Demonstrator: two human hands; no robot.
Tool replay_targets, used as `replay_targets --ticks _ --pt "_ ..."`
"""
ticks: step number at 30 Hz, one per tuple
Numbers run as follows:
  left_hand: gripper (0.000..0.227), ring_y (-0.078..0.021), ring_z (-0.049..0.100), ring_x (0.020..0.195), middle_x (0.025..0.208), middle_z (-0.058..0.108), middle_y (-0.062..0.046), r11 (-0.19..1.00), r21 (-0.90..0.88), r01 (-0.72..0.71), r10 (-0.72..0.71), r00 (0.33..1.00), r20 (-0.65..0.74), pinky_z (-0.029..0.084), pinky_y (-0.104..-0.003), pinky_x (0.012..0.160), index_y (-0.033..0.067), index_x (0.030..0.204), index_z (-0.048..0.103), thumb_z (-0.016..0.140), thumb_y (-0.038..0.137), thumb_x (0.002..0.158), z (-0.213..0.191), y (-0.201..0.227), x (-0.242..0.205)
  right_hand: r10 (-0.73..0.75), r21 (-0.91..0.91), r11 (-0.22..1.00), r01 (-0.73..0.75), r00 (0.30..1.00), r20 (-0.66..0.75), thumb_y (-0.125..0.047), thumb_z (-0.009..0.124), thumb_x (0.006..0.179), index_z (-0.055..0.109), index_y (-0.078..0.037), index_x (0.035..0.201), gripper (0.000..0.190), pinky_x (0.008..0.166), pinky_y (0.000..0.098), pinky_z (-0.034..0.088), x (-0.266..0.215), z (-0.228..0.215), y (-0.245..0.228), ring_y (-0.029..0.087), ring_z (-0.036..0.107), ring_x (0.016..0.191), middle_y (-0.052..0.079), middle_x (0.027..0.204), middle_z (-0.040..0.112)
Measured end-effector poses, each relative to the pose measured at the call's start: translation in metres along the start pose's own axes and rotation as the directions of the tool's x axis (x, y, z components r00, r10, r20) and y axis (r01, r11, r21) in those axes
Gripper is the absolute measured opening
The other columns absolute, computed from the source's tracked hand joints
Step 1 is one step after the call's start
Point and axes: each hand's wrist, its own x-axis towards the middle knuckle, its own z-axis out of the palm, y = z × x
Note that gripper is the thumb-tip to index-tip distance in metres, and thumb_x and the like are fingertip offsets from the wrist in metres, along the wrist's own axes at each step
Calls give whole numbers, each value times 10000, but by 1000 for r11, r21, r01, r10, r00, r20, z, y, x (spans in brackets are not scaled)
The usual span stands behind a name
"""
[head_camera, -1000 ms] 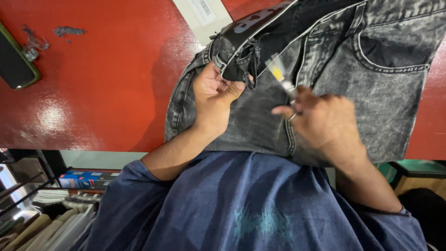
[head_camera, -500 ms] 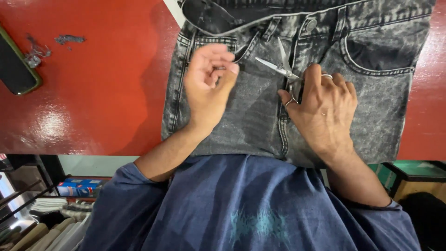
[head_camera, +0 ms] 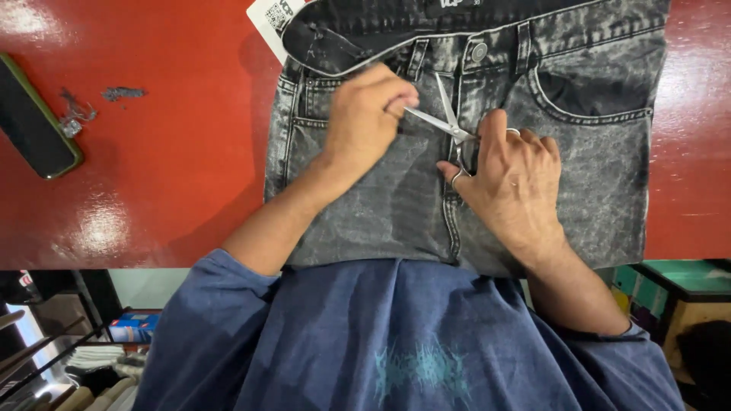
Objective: The person uses scissors to cut loose threads and excess fabric from the waistband and pocket areas of a pair of grey jeans. The jeans are laid flat on a red table, and the person repeatedly snips threads and adjusts the garment to access different sections.
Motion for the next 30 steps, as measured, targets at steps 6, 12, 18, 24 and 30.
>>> replay_targets --ticks 6,12,18,24,30 --pt "46 -102 721 710 878 795 -60 974 -163 156 -158 987 -1 589 -201 638 68 941 791 779 33 914 -17 24 1 84 256 962 -91 996 40 -597 935 836 466 -95 1103 737 595 386 526 5 -1 6 235 662 617 26 743 664" --pt "295 -204 616 904 1001 662 -95 989 122 -83 56 977 206 584 -292 764 -2 1194 708 762 75 915 16 17 -12 94 358 933 -30 982 -163 -433 987 923 466 -34 1125 686 559 404 510 9 3 18 259 664 638 60 840 650" --pt "114 -297 537 910 910 529 -102 891 377 -253 196 963 184 517 -439 631 12 900 621 662 -51 815 17 7 -15 146 384 919 -87 981 -125 -405 968 887 476 -61 1120 644 616 481 481 6 9 19 350 653 680 51 829 644" --pt "149 -298 614 826 887 672 -70 944 330 14 74 965 -253 464 -431 735 115 891 717 616 11 859 -112 -33 -33 219 337 916 -216 975 29 -508 928 915 518 -58 1197 670 727 534 475 10 8 14 417 681 770 82 882 669" --pt "126 -211 664 713 769 715 -40 712 588 384 -69 872 -485 480 -380 657 99 833 770 750 -24 848 -244 -144 -109 168 325 933 -154 986 -14 -452 946 903 504 -39 1189 669 749 553 464 8 13 10 438 669 762 88 860 655"
